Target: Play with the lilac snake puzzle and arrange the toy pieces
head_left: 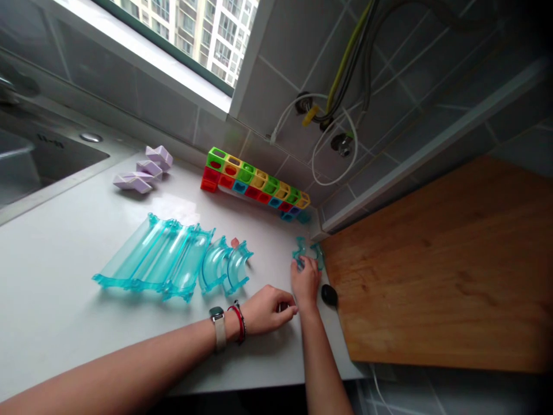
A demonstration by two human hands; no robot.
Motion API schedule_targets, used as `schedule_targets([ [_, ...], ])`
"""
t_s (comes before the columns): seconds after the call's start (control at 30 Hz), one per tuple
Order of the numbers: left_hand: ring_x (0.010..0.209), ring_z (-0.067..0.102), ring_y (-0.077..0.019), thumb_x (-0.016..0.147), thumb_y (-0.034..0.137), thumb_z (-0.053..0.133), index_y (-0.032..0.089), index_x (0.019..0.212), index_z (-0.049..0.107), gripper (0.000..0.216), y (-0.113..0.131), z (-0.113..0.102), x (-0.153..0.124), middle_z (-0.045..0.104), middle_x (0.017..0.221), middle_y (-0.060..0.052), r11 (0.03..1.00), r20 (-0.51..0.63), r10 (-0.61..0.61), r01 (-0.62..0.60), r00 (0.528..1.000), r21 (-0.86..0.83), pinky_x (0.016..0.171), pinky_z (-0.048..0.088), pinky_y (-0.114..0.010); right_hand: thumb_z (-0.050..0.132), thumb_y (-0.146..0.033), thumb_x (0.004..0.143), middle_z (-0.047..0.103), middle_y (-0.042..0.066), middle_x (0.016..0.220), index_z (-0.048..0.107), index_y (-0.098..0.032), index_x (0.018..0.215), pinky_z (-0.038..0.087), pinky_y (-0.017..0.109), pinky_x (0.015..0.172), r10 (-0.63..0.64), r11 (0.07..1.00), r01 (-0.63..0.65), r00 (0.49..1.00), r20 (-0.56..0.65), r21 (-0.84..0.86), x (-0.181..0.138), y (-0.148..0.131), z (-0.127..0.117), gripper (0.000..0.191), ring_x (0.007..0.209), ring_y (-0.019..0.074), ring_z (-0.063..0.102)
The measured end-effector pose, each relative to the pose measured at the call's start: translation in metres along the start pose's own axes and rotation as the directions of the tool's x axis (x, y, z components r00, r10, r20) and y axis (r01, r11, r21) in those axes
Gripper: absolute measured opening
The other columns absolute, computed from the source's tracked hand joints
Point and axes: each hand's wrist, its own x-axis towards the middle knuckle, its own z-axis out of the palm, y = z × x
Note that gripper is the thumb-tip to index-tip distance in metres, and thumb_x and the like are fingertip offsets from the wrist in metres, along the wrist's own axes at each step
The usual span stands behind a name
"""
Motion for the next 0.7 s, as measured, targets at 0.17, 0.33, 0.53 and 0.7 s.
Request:
schedule_targets([
  [0.17,0.054,0.052,-0.0099,0.095,0.029,0.057,0.014,0.084,0.075,0.026,0.0,-0.001,0.001,0.066,0.063,0.0,0.999,0.017,-0.026,0.026,1.0,-0.023,0.052,0.034,-0.021,0.053,-0.044,0.097,0.051,0.025,0.146,0.07,-0.014,0.128,0.04,0.049,0.11,0.033,0.999,-0.033,0.998,-0.045,0.003,0.007,0.008,0.001,0.047,0.134,0.0363,0.051],
  [0.33,0.055,0.053,-0.0102,0.095,0.029,0.057,0.014,0.084,0.075,0.026,0.001,-0.002,0.001,0.067,0.064,-0.001,0.999,0.02,-0.041,0.042,0.999,-0.02,0.053,0.034,-0.021,0.056,-0.047,0.097,0.045,0.025,0.153,0.074,-0.014,0.125,0.04,0.05,0.112,0.016,1.0,-0.016,1.0,-0.01,0.017,0.004,0.012,0.007,0.047,0.138,0.0383,0.049],
  [0.53,0.054,0.053,-0.01,0.095,0.029,0.057,0.015,0.086,0.075,0.024,0.0,-0.001,0.0,0.067,0.064,0.0,1.0,0.024,-0.029,0.029,0.999,-0.004,0.053,0.035,-0.021,0.054,-0.041,0.097,0.053,0.024,0.146,0.076,-0.011,0.117,0.041,0.045,0.112,-0.011,0.999,0.011,1.0,-0.015,0.043,0.004,0.015,0.006,0.042,0.133,0.0342,0.055],
  [0.7,0.057,0.059,-0.012,0.095,0.027,0.058,0.018,0.085,0.074,0.02,0.0,0.003,-0.004,0.07,0.067,0.0,0.962,0.065,0.131,-0.142,0.989,0.232,0.056,0.039,-0.023,0.057,-0.041,0.096,0.062,0.018,0.134,0.078,-0.015,0.107,0.047,0.039,0.104,-0.049,0.995,0.05,0.999,-0.012,0.081,0.003,0.009,0.005,0.034,0.119,0.0294,0.063],
])
